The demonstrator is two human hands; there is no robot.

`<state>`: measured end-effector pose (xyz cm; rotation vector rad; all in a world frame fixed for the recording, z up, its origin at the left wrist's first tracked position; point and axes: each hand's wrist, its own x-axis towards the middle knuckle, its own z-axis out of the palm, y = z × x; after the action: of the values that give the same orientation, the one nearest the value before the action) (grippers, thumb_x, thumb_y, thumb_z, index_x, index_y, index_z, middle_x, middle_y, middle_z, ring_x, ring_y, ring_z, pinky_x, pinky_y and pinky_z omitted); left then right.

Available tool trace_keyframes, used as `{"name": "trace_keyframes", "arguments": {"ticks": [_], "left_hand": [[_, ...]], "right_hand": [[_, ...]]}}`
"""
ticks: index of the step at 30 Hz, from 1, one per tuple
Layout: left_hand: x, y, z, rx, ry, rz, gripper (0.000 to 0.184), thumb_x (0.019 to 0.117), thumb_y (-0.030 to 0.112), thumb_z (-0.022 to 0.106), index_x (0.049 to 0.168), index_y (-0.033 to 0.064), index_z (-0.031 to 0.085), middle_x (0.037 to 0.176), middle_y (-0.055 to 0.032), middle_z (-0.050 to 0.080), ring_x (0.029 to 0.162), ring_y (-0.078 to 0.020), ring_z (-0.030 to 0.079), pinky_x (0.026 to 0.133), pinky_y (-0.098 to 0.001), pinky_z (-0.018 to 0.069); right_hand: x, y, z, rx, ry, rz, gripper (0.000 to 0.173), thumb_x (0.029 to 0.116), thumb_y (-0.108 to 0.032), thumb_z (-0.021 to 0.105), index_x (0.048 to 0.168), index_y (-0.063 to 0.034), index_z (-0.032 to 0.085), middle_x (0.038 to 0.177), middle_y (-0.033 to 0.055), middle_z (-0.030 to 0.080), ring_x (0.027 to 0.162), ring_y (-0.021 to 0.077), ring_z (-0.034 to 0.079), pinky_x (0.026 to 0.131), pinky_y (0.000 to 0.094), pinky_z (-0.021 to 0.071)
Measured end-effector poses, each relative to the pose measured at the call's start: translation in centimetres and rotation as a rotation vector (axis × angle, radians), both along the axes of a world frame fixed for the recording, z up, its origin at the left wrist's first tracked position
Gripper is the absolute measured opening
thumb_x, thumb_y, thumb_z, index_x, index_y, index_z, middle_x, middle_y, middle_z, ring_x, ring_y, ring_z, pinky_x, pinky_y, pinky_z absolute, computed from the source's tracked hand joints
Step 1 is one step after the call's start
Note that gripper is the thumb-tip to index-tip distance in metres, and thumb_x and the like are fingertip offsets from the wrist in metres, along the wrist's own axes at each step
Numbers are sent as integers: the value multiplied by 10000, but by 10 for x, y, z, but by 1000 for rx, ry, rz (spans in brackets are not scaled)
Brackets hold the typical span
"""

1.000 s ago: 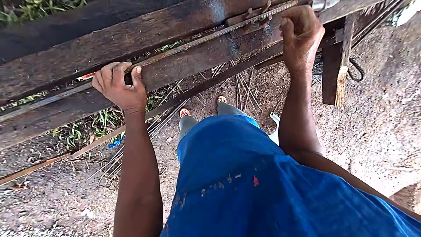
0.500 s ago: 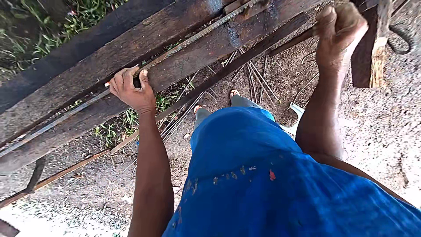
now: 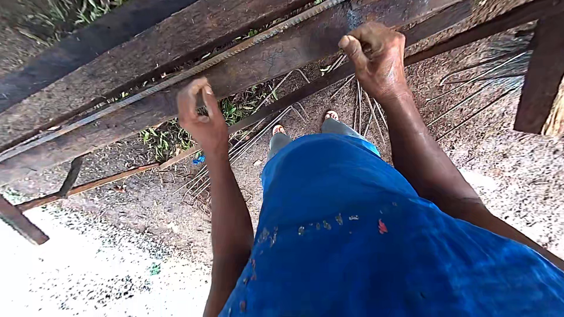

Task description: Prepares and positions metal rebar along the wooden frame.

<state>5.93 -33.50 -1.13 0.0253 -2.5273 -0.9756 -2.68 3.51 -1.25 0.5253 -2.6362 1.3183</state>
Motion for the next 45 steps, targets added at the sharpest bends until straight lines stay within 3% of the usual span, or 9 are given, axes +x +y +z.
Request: {"name": "trace_keyframes", "arguments": {"ticks": [3,7,9,14,19,32,37,41,45], "left_hand": [[53,21,-23,127,-367,-49,336,1068,223,529,1243,-33,658,1163,-177,705,1055,-222,693,965,-406,563],[104,18,-105,158,-1118,-248,359,1045,242,571,1314,13,638,1169,-222,707,1079,-369,697,976,-590,537],[125,18,-144,226,-1271,-218,339,1049,254,571,1274,17,664,1160,-239,712,1095,-406,688,990,-640,502],[155,23,-198,620,-1174,72,337,1066,225,553,1281,-19,640,1193,-241,698,1111,-331,682,1024,-526,505],[150,20,-214,624,-1162,5,349,1069,258,540,1238,-17,672,1203,-258,687,1147,-378,659,1043,-576,475],[173,15,-256,674,-1071,17,348,1048,280,550,1178,7,721,1223,-248,690,1208,-418,631,1060,-655,430],[184,15,-262,691,-1094,93,374,1039,299,564,1241,10,689,1257,-267,669,1233,-430,615,1063,-659,429],[186,19,-263,736,-1080,226,584,993,302,644,1466,-6,496,1425,-293,552,1353,-446,520,1124,-641,387],[186,20,-249,730,-1126,315,702,975,389,642,1519,8,415,1392,-295,576,1307,-465,557,1061,-678,425]], "right_hand": [[-21,-28,0,26,70,13,326,1063,-294,552,1051,-49,766,1012,112,739,922,154,702,846,318,569],[-54,-67,-16,96,203,-35,328,1051,-278,545,1010,-56,784,952,108,757,969,232,714,907,404,557],[-63,-82,-32,173,267,-12,324,1054,-292,536,1082,-91,789,1045,105,760,1079,268,684,994,431,509],[-68,-92,-35,460,287,72,393,1089,-372,430,1273,-181,721,1264,54,720,1233,265,629,1112,462,422],[-67,-96,-23,577,215,72,411,1104,-361,390,1289,-182,710,1371,66,666,1288,275,589,1145,475,366],[-64,-104,-20,698,294,61,422,1109,-326,379,1238,-122,725,1221,105,721,1242,274,617,1120,438,388],[-58,-109,-13,718,188,31,448,1106,-326,344,1304,-114,685,1345,104,663,1347,271,547,1171,444,339],[-58,-108,-15,714,233,34,427,1101,-327,375,1286,-127,705,1318,99,681,1328,269,567,1165,423,356],[-58,-106,-16,723,294,77,404,1096,-249,397,1254,-59,717,1300,151,693,1314,312,591,1165,411,376]]}}
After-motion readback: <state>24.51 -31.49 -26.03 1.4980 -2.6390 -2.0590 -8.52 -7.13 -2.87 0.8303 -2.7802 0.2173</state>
